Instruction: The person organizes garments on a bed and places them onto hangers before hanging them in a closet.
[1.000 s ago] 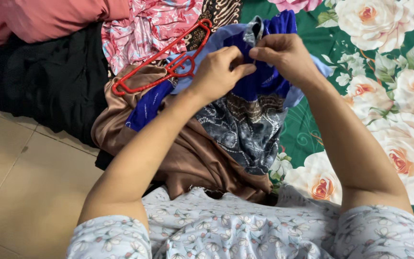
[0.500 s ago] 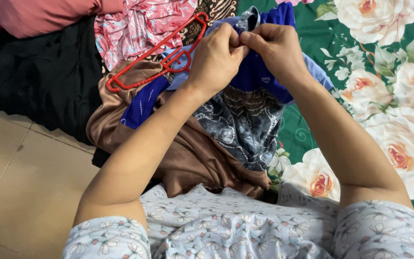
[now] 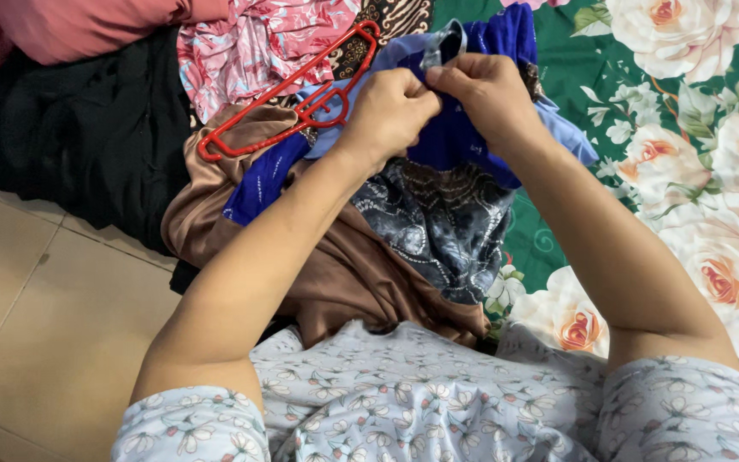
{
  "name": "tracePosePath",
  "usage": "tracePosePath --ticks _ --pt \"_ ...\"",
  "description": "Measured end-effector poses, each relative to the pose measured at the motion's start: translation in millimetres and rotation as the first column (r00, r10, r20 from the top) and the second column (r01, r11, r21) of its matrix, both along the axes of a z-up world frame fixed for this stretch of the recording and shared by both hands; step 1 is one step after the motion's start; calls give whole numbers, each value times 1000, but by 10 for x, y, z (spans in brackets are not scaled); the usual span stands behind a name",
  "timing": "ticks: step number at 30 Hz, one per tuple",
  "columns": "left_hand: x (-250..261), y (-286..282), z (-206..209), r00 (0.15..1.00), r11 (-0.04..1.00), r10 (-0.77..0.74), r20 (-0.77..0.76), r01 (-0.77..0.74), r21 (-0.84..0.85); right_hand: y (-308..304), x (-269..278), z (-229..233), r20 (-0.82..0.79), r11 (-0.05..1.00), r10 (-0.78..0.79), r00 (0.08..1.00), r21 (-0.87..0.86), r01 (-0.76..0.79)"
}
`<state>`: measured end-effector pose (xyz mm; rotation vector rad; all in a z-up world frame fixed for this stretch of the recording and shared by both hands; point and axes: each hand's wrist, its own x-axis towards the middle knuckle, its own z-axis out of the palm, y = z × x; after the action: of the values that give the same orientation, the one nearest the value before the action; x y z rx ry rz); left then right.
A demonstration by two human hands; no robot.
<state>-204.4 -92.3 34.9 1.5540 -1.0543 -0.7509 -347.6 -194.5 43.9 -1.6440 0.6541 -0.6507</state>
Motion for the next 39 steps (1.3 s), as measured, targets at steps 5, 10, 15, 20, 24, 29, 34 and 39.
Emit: tracePosePath --ticks 5,10,15,20,24,29,34,39 --pt "92 44 106 862 963 -21 -506 153 220 174 5 71 -72 834 -196 978 -538 127" --pt "-13 221 -144 955 901 -23 -297 148 408 -186 -191 210 239 863 -59 969 -475 170" --pt "-226 480 -638 944 838 -104 -314 253 483 -824 -633 97 331 855 -202 922 -398 331" --pt "-190 853 -988 941 787 -160 -300 304 537 -1455 -1154 -124 332 589 -279 901 -682 434" --pt "83 973 -838 836 708 -529 -147 530 466 -1338 -1285 324 316 821 -330 890 -370 436" --pt "272 780 26 899 975 -179 399 216 -49 85 -678 760 -7 874 137 991 -470 -124" --pt "480 153 172 932 896 280 232 -167 -410 435 -514 1076 -596 766 88 798 -472 -436" --pt "1334 190 -259 780 950 156 -607 -287 -124 -68 -782 18 -907 592 -283 313 -422 -686"
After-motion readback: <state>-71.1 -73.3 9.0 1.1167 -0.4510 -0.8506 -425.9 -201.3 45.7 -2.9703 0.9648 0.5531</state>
